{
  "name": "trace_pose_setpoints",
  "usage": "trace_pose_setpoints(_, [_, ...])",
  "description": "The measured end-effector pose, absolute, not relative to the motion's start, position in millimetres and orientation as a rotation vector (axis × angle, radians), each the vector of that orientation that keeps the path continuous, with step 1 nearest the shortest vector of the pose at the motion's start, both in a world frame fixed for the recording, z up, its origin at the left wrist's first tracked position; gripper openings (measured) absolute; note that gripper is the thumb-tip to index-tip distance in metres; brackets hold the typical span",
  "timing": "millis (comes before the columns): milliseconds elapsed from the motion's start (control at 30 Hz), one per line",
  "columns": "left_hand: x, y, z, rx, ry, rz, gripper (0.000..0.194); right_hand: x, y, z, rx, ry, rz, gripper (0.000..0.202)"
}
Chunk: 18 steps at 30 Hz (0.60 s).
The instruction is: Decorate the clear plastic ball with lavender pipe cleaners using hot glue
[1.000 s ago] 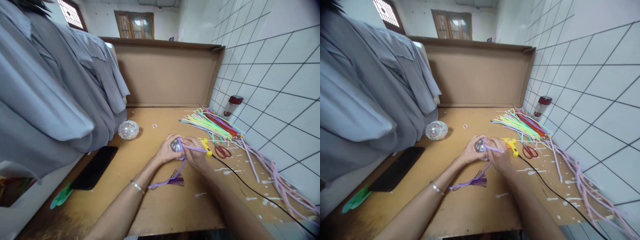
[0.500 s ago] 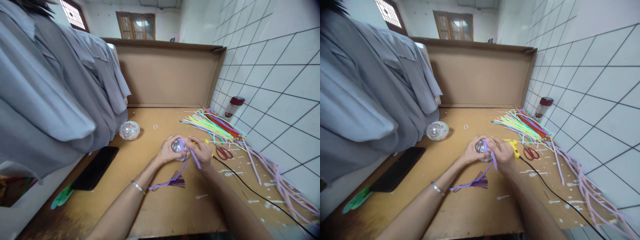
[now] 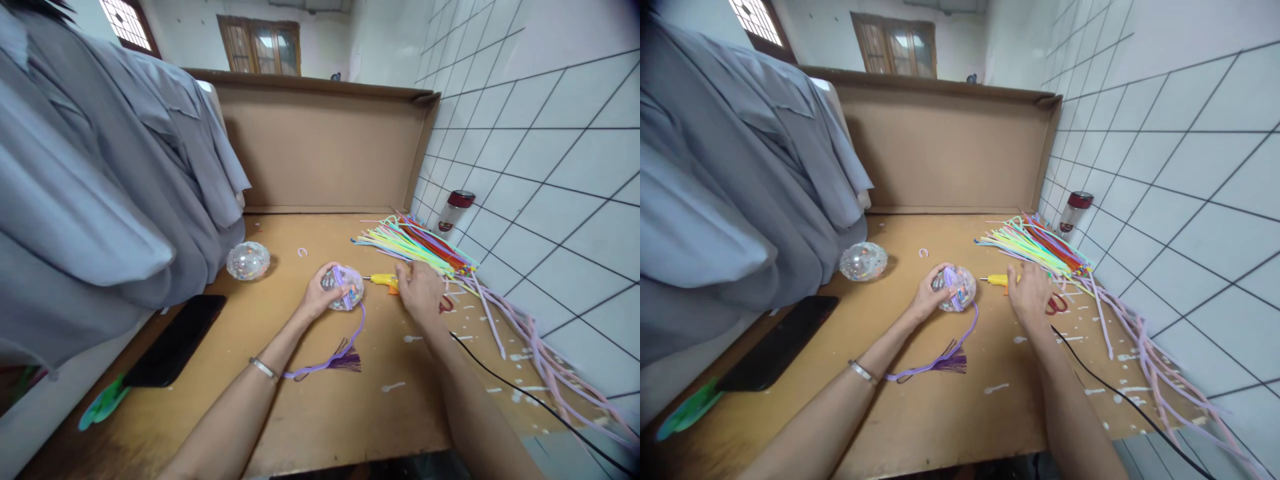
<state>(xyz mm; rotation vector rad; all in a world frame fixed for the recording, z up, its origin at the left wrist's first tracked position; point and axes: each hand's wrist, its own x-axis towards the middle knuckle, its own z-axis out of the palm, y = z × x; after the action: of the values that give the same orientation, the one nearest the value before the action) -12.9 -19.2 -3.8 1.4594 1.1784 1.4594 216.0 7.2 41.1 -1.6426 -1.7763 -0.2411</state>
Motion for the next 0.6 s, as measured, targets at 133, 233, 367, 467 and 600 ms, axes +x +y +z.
trace_pose_setpoints(133, [-14.0, -19.9, -4.4, 1.443, 1.190, 1.469, 0.065, 211.6, 8.2, 32.3, -2.186, -2.006, -0.169, 0.055])
trace_pose_setpoints(233, [-13.5, -20.0, -5.4, 1.428, 1.183, 1.475, 0.067, 209.5, 9.7, 25.8, -2.241, -2.052, -0.097, 0.060])
trace_pose_setpoints(367, [-12.5, -19.4, -7.2, 1.401, 1.167, 1.496, 0.069, 209.3, 14.4, 20.6, -2.248, -1.967, -0.039, 0.054])
trace_pose_setpoints(467, [-13.0, -18.8, -8.0, 1.374, 1.157, 1.512, 0.068, 208.5, 14.3, 21.8, -2.243, -1.856, -0.011, 0.050])
trace_pose_setpoints(600, [-15.5, -18.5, -7.7, 1.359, 1.169, 1.534, 0.068, 205.8, 9.1, 29.8, -2.075, -1.726, -0.093, 0.047])
